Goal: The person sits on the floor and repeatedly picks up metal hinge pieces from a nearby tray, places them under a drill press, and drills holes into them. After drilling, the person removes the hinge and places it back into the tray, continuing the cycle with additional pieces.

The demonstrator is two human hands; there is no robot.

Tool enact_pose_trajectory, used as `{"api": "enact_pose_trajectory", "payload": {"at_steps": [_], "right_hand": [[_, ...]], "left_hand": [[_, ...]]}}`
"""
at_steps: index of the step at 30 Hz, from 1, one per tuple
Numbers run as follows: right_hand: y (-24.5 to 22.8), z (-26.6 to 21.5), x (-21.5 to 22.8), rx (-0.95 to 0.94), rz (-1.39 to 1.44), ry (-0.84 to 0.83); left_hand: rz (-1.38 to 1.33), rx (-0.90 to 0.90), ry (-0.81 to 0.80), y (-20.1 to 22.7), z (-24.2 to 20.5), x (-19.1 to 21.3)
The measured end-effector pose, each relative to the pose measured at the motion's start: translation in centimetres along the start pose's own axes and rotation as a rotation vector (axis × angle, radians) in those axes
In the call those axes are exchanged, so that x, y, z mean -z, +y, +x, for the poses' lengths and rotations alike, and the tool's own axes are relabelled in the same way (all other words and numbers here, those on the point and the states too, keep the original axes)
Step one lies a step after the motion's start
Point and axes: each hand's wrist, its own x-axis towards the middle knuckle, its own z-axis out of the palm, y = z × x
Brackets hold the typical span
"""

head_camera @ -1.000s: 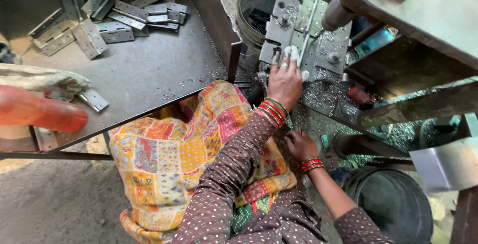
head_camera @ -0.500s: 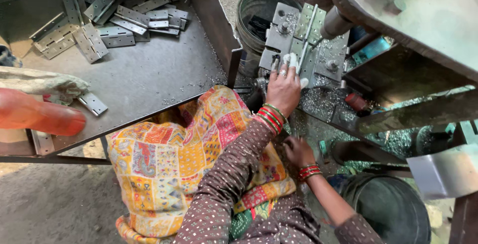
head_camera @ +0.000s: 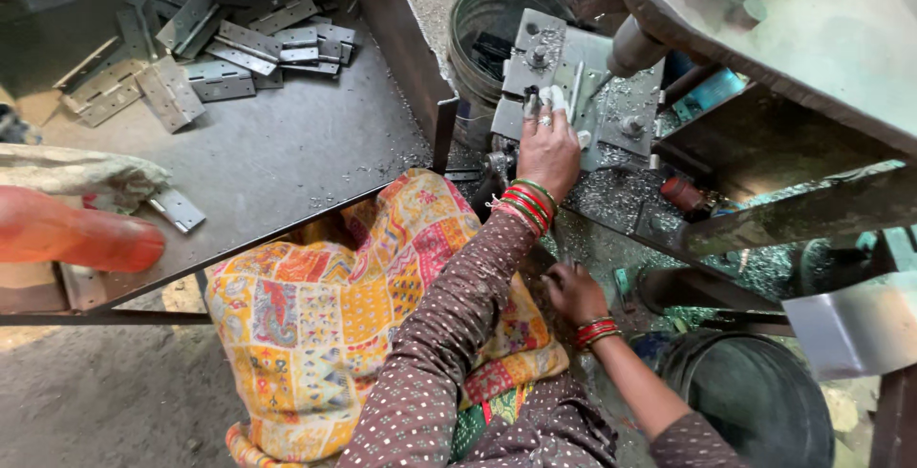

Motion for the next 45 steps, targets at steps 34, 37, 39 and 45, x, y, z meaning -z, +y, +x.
{"api": "enact_pose_trajectory", "payload": {"at_steps": [34, 37, 39, 45], "right_hand": [[1.7, 0.6, 1.8, 0.036, 0.004, -0.074], [0.4, 1.1, 6.2, -0.008, -0.037, -0.134], [-1.0, 1.0, 7.9, -0.036, -0.074, -0.168], [-3.1, 1.5, 9.6, -0.022, -0.101, -0.194]], "left_hand": [[-0.123, 0.008, -0.211, -2.3, 5.1, -1.8], [-0.125, -0.038, -0.389, -2.3, 4.1, 0.6], [0.039, -0.134, -0.307, -1.6, 1.7, 2.8], [-0.103, -0.225, 0.098, -0.8, -7.3, 7.5]]}}
